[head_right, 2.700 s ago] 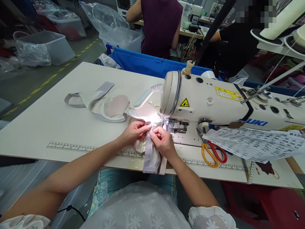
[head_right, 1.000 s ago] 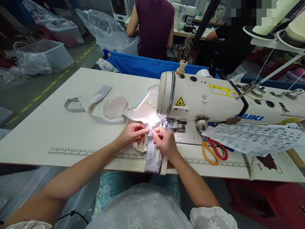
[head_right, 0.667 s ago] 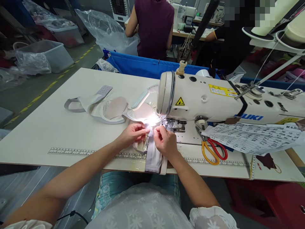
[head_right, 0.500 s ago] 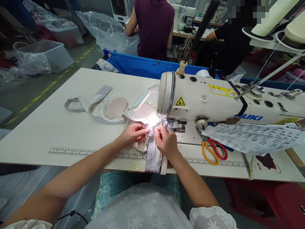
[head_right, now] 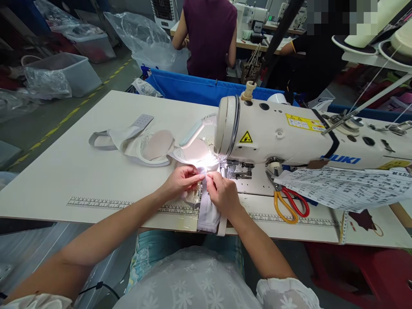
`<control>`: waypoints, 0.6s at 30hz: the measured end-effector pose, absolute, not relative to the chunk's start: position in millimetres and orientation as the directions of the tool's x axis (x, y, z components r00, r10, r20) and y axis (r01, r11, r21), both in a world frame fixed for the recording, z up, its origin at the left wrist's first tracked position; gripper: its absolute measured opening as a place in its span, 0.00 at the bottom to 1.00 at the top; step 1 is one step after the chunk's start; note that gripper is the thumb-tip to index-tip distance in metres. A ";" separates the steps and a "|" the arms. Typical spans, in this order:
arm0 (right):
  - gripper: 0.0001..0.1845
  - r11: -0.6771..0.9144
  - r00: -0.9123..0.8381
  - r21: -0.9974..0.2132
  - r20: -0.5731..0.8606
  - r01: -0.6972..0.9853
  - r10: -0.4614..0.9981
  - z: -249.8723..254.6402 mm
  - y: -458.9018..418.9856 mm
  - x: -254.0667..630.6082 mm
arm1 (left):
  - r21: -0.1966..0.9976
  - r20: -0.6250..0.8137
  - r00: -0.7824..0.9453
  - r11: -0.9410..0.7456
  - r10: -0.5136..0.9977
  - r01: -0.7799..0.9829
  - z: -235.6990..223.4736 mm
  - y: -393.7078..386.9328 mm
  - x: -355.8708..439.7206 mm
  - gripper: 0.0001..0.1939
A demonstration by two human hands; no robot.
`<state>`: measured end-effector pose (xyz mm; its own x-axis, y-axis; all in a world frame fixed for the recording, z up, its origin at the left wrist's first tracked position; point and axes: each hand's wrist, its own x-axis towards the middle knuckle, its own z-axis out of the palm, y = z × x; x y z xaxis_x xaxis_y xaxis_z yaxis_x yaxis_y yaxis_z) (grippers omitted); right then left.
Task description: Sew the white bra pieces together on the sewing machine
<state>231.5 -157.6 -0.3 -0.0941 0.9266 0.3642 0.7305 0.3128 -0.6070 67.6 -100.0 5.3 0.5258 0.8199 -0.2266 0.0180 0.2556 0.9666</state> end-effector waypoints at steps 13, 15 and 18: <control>0.13 0.331 -0.119 -0.307 0.548 0.892 0.828 -1.6 -151.6 232.2 | 0.929 -0.291 0.597 0.371 0.747 -0.012 -0.9 -96.7 68.8 0.18; 0.12 0.333 -0.113 -0.335 0.535 0.882 0.837 -2.3 -151.0 232.8 | 0.920 -0.306 0.599 0.391 0.740 -0.012 -0.5 -96.6 69.2 0.18; 0.12 0.341 -0.101 -0.388 0.522 0.856 0.847 -3.3 -151.4 233.8 | 0.909 -0.317 0.594 0.415 0.739 -0.031 0.3 -96.4 69.8 0.18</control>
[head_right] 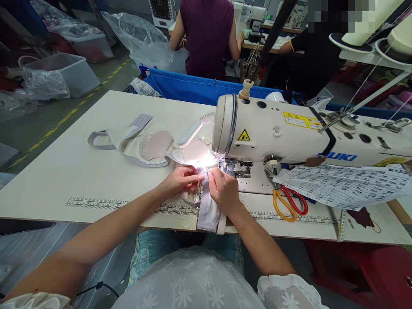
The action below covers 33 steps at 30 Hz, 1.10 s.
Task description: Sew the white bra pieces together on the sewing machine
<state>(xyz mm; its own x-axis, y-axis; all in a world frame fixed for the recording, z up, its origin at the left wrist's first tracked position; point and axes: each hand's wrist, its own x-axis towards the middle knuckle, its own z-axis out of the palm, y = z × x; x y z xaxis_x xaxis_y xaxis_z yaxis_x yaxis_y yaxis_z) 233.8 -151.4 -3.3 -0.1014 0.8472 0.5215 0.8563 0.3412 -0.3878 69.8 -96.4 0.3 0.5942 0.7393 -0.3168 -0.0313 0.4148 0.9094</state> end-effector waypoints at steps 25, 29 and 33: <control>0.10 0.332 -0.096 -0.560 0.409 0.759 0.908 -2.1 -162.0 231.1 | 0.924 -0.218 0.543 0.351 0.811 -0.154 6.4 -96.2 66.8 0.19; 0.09 0.261 -0.075 -0.709 0.283 0.655 0.956 -0.1 -161.6 227.6 | 0.952 -0.190 0.513 0.286 0.837 -0.113 5.3 -96.1 68.4 0.19; 0.07 0.231 -0.085 -0.800 0.222 0.553 0.971 2.0 -160.0 223.1 | 0.944 -0.210 0.500 0.308 0.840 -0.120 3.3 -96.0 71.1 0.19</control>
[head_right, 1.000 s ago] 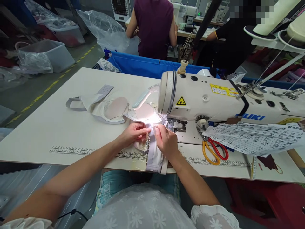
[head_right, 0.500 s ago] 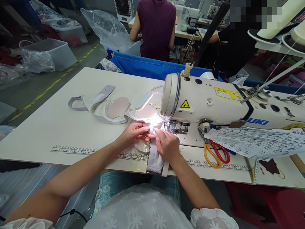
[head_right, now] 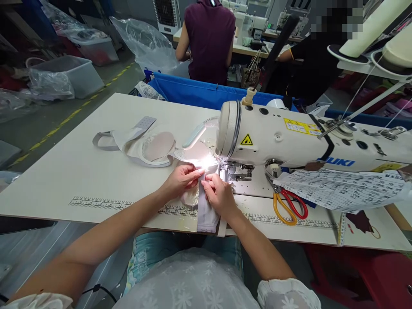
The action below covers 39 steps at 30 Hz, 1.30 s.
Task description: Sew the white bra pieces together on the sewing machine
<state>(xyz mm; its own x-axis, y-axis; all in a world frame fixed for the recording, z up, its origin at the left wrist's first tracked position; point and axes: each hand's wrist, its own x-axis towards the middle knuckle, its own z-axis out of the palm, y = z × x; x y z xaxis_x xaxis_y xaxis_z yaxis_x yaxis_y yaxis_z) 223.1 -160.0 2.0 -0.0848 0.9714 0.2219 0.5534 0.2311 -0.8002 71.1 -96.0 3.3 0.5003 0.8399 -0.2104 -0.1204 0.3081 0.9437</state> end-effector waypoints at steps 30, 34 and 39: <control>0.14 0.402 -0.178 -0.338 0.535 0.851 0.826 -7.4 -157.0 232.6 | 0.913 -0.351 0.452 0.406 0.820 -0.029 9.5 -90.0 64.2 0.15; 0.10 0.376 -0.159 -0.332 0.531 0.865 0.833 -6.8 -158.7 233.3 | 0.892 -0.392 0.455 0.452 0.800 -0.026 12.4 -89.8 65.3 0.17; 0.08 0.438 -0.241 -0.266 0.543 0.859 0.804 -3.9 -159.4 232.3 | 0.885 -0.393 0.471 0.464 0.789 -0.038 10.8 -90.0 65.6 0.17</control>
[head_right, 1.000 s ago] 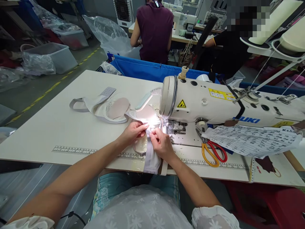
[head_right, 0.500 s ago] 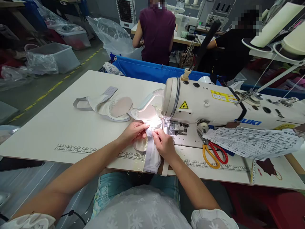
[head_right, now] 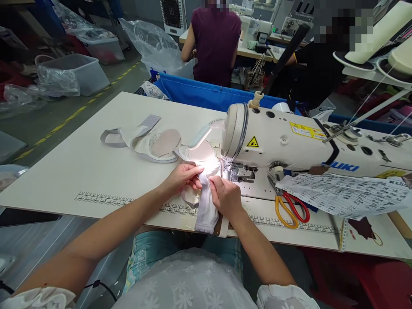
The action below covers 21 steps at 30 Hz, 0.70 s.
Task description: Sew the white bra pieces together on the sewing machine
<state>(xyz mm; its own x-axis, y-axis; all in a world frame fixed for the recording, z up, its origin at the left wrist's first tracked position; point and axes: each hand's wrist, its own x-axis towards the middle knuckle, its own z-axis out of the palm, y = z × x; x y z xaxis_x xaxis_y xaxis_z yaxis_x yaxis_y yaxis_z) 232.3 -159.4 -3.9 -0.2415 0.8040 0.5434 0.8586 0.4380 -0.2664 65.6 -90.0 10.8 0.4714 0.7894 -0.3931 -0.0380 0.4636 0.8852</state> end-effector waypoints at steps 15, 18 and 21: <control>0.08 0.455 -0.249 -0.289 0.539 0.842 0.804 -4.7 -158.1 232.1 | 0.866 -0.419 0.487 0.499 0.767 -0.041 10.1 -88.7 65.4 0.17; 0.09 0.448 -0.248 -0.290 0.530 0.846 0.811 -3.9 -158.5 232.5 | 0.866 -0.418 0.493 0.499 0.763 -0.039 7.6 -88.2 65.2 0.18; 0.09 0.444 -0.249 -0.286 0.526 0.849 0.814 -3.1 -158.9 232.5 | 0.879 -0.392 0.505 0.476 0.769 -0.042 4.2 -88.3 64.7 0.18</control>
<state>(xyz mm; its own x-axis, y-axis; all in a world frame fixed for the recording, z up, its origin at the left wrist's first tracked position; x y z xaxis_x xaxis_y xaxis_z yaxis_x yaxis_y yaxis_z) 232.5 -158.9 -3.1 -0.2486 0.8137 0.5255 0.8489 0.4443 -0.2863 64.7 -88.3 4.2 0.5053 0.7686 -0.3922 -0.0418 0.4758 0.8786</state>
